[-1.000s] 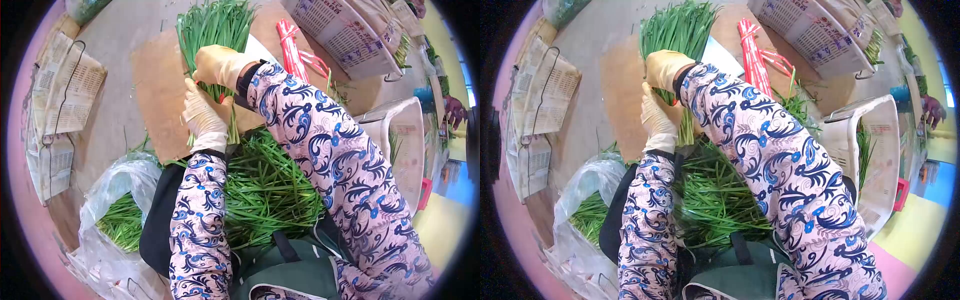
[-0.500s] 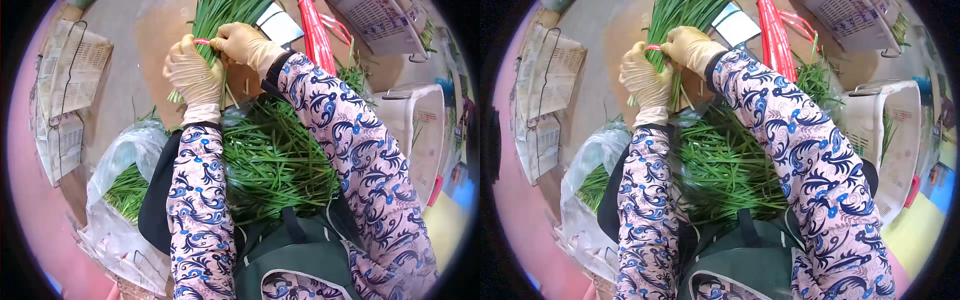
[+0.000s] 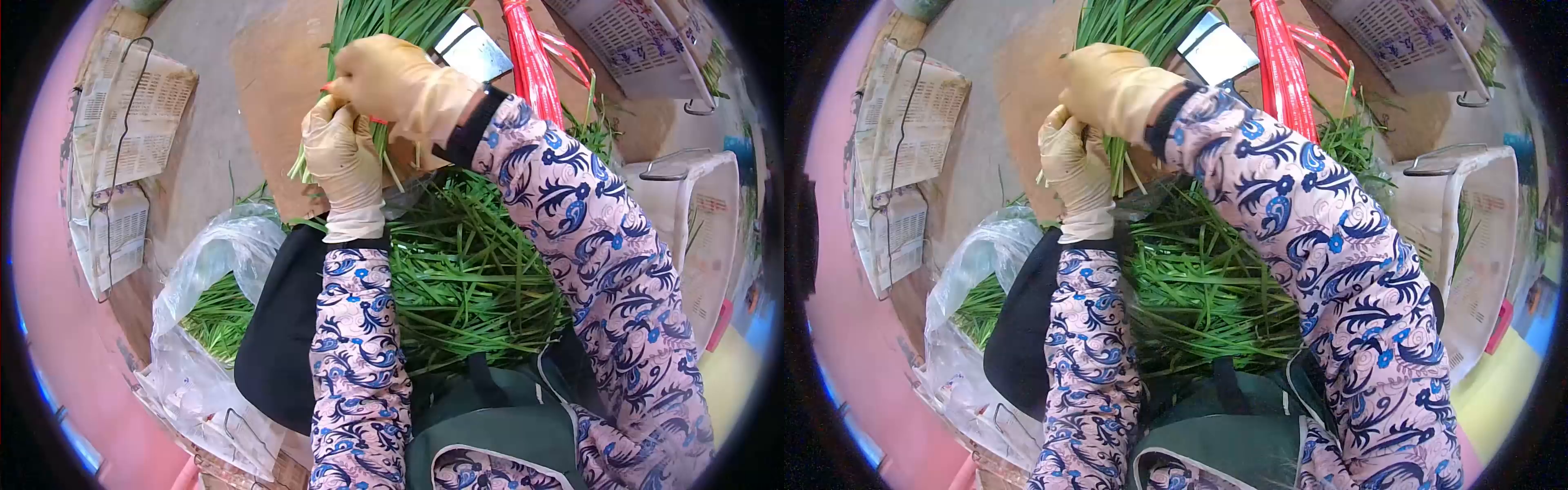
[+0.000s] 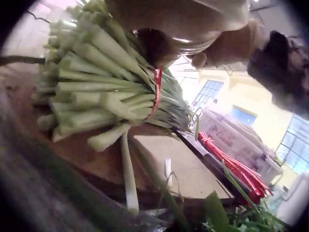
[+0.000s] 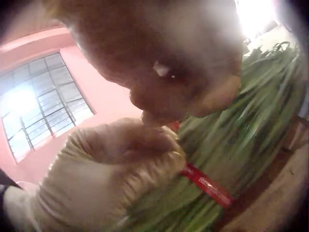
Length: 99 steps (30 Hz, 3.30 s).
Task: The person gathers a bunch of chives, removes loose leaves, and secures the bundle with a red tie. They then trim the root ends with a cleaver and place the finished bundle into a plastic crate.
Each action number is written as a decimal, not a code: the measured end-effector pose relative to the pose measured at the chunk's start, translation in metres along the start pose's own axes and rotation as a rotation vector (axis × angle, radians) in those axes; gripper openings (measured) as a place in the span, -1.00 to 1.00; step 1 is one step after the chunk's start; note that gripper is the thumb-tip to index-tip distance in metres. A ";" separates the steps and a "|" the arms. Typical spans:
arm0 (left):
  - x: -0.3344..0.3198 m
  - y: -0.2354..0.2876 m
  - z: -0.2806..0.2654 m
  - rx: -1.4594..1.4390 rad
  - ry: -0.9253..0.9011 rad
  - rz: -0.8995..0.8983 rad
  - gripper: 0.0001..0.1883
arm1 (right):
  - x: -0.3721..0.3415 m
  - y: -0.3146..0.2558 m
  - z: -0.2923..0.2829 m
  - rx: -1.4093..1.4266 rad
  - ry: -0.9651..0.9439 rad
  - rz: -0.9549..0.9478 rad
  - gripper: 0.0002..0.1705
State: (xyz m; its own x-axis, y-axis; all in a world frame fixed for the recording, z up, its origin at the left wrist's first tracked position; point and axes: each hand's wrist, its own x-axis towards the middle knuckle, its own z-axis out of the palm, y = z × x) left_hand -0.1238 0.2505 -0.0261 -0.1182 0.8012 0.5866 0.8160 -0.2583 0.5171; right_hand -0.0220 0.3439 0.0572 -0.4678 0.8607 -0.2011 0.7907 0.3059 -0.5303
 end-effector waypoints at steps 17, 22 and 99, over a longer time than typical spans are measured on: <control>0.009 0.015 -0.004 -0.152 0.094 -0.062 -0.85 | -0.024 0.057 0.015 0.669 -0.178 0.199 -0.72; 0.016 0.019 -0.013 0.003 0.046 0.070 -0.91 | -0.043 0.065 0.042 0.668 0.062 0.104 -0.73; 0.042 0.005 0.026 0.006 -0.531 -0.380 -0.89 | -0.051 0.046 0.079 0.344 -0.073 0.218 -0.67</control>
State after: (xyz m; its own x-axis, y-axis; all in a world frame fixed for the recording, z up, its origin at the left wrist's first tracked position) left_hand -0.1106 0.2970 -0.0148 -0.1045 0.9942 -0.0248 0.7757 0.0970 0.6236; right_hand 0.0073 0.2826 -0.0221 -0.3407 0.8552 -0.3906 0.7022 -0.0448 -0.7106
